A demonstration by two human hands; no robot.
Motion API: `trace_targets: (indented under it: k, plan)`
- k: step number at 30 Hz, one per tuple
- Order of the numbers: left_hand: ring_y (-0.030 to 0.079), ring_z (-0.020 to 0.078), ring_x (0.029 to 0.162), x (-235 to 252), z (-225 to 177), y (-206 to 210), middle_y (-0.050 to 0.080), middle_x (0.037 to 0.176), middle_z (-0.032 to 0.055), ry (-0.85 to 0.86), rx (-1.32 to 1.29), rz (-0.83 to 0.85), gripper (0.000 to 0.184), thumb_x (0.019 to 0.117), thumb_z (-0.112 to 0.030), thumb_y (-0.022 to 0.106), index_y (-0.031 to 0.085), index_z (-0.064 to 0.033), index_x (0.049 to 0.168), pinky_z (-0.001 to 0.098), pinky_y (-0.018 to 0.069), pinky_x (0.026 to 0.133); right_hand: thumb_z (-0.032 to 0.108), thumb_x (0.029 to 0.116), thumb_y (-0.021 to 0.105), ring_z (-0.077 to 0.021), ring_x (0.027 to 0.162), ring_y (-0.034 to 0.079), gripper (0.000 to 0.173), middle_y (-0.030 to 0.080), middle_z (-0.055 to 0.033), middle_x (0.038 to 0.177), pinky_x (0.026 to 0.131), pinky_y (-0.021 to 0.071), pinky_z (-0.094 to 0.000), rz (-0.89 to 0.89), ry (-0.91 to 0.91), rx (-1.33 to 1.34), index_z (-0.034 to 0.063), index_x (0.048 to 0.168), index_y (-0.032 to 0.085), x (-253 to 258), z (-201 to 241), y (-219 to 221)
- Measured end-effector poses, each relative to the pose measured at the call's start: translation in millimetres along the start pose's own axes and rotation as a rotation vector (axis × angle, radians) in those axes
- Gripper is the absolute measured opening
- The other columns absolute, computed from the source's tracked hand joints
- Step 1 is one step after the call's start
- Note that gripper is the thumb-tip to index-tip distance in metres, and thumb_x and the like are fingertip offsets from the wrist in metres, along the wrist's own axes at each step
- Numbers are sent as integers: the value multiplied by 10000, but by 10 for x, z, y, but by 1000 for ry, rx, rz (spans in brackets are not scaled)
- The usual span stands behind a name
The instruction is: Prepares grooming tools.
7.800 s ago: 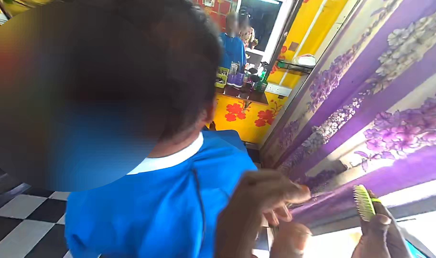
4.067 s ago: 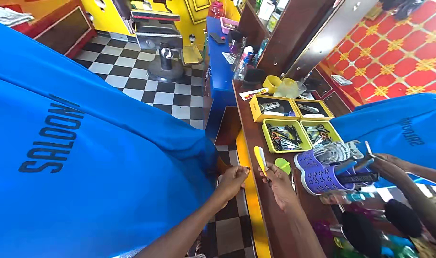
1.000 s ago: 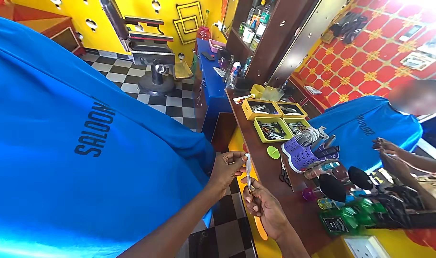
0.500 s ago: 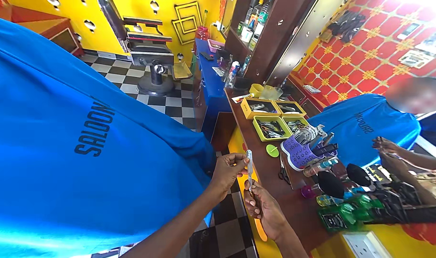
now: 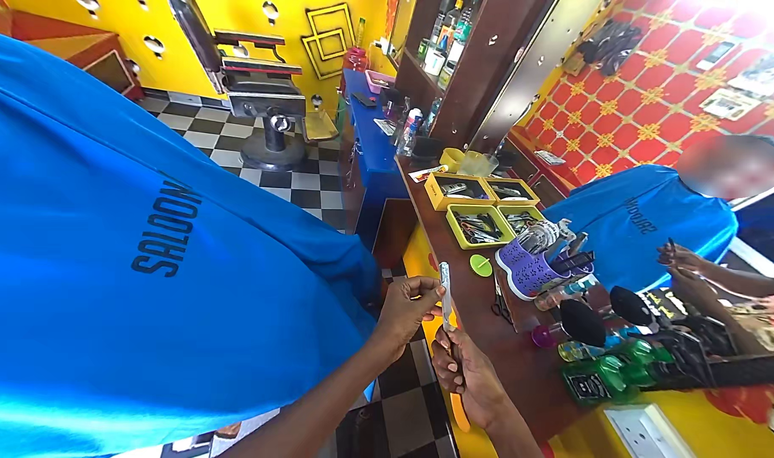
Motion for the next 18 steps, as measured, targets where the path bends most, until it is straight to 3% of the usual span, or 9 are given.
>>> trace_targets:
  k: [9,14,18]
  plan:
    - [719,190,714,-48,3,6,715,876,134,4,-32,31,142,956,-68,707,692,36,1052,296,627,679,393,1097,315,15,431,354,388,423,76,618,391,309,-126,18,-16,78,168,845,507,6,-48,30]
    - [728,199,787,-62,-34,-10,717,922,135,26,-34,20,133,949,-54,711,691,36,1044,314,635,737,398,1097,319,14,422,360,408,423,77,610,384,318,-124,16,-14,113,169,813,502,26,-65,57]
    - [731,213,791,-65,-77,-39,712,952,142,31,-32,20,172,945,-43,711,670,26,1097,324,640,726,411,1099,323,7,425,370,419,426,70,611,386,324,-129,26,-7,134,165,813,503,50,-83,89]
Point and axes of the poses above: each hand's wrist, its own x-axis towards the middle knuckle, its own y-axis out of the palm, z = x × y, the point moved 4 cm from there along x, towards the middle knuckle
